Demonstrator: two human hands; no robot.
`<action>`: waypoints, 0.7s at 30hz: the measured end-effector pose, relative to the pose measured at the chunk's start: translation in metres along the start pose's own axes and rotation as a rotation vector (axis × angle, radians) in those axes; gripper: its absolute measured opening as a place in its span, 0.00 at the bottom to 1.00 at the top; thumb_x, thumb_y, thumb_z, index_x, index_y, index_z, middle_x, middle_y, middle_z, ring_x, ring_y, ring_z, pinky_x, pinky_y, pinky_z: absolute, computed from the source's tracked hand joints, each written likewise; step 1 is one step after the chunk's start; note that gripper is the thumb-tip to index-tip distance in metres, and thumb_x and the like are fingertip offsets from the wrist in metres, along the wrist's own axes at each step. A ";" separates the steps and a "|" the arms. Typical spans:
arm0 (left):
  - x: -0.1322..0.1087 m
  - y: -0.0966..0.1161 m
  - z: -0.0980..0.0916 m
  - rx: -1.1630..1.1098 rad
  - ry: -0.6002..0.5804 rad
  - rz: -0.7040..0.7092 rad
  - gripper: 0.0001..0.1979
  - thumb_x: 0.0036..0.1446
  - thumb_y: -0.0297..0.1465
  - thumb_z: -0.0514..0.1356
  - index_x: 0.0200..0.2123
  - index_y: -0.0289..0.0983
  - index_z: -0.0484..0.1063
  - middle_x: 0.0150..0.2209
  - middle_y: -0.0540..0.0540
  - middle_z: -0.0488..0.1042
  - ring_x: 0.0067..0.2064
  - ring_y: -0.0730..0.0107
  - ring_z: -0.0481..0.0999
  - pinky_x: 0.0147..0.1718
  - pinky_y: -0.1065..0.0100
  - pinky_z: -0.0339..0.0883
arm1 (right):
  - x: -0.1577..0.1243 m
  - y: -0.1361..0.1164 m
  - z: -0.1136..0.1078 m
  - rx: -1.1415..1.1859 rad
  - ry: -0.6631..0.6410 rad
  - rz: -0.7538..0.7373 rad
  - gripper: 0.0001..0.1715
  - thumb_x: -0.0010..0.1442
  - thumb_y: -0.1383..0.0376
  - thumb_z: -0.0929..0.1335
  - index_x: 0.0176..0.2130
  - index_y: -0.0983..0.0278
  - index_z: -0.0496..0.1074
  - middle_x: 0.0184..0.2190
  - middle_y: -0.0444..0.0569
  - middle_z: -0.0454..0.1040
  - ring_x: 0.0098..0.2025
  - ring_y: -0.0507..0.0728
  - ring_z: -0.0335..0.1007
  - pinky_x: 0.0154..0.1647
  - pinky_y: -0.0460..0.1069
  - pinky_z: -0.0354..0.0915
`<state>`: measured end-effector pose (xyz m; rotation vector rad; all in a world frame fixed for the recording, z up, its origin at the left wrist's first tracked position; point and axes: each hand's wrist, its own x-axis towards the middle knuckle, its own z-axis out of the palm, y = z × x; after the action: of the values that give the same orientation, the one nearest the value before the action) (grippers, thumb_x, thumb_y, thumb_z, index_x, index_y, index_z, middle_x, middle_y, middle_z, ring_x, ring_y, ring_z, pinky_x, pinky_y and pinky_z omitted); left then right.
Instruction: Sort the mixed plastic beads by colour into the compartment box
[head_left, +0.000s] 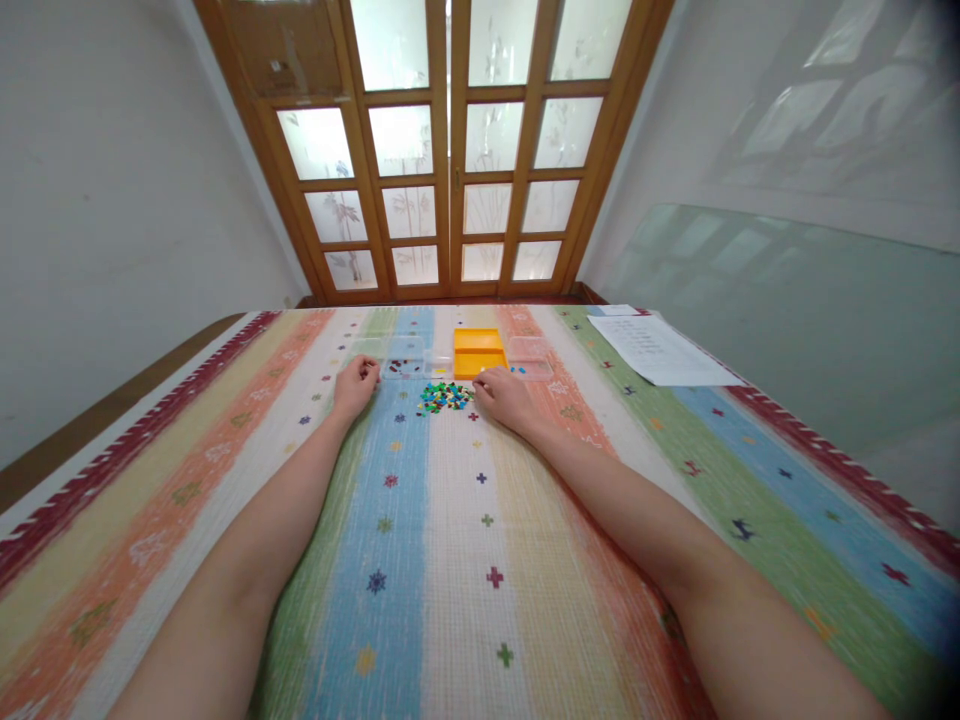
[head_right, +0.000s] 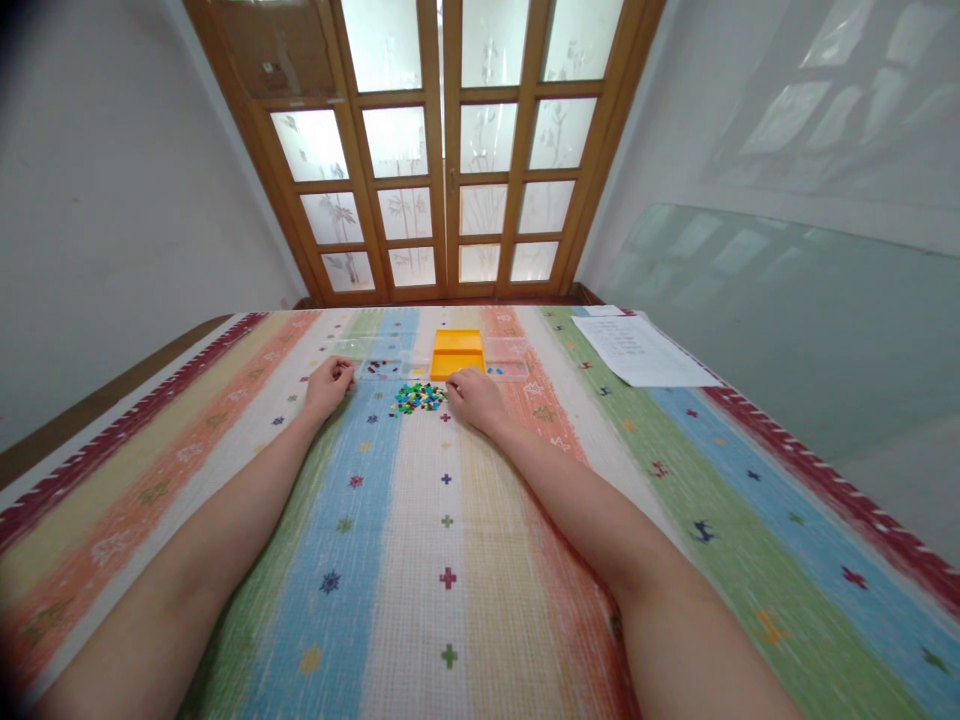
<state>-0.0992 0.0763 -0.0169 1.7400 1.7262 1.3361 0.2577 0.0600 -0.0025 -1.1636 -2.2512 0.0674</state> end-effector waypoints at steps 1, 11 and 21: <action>0.002 -0.003 0.000 -0.044 0.031 -0.033 0.10 0.60 0.38 0.59 0.41 0.39 0.73 0.27 0.50 0.75 0.27 0.67 0.73 0.30 0.68 0.66 | 0.000 0.000 0.000 0.009 -0.012 -0.008 0.10 0.69 0.66 0.65 0.42 0.63 0.77 0.40 0.52 0.78 0.44 0.58 0.68 0.46 0.51 0.61; 0.015 -0.020 0.001 -0.402 0.247 -0.216 0.18 0.59 0.34 0.59 0.51 0.34 0.72 0.40 0.42 0.79 0.30 0.73 0.77 0.31 0.70 0.74 | 0.000 0.003 0.007 -0.014 -0.109 -0.170 0.13 0.71 0.63 0.66 0.50 0.62 0.77 0.44 0.54 0.75 0.48 0.60 0.67 0.50 0.52 0.61; 0.011 -0.016 0.006 -0.305 0.141 -0.191 0.24 0.64 0.33 0.56 0.62 0.35 0.68 0.49 0.39 0.80 0.32 0.73 0.79 0.34 0.70 0.75 | 0.000 0.007 0.010 0.024 -0.122 -0.180 0.14 0.68 0.64 0.67 0.53 0.61 0.77 0.45 0.54 0.75 0.49 0.61 0.67 0.51 0.54 0.62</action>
<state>-0.1058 0.0917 -0.0281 1.3102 1.6112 1.5699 0.2576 0.0669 -0.0126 -0.9630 -2.4463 0.0961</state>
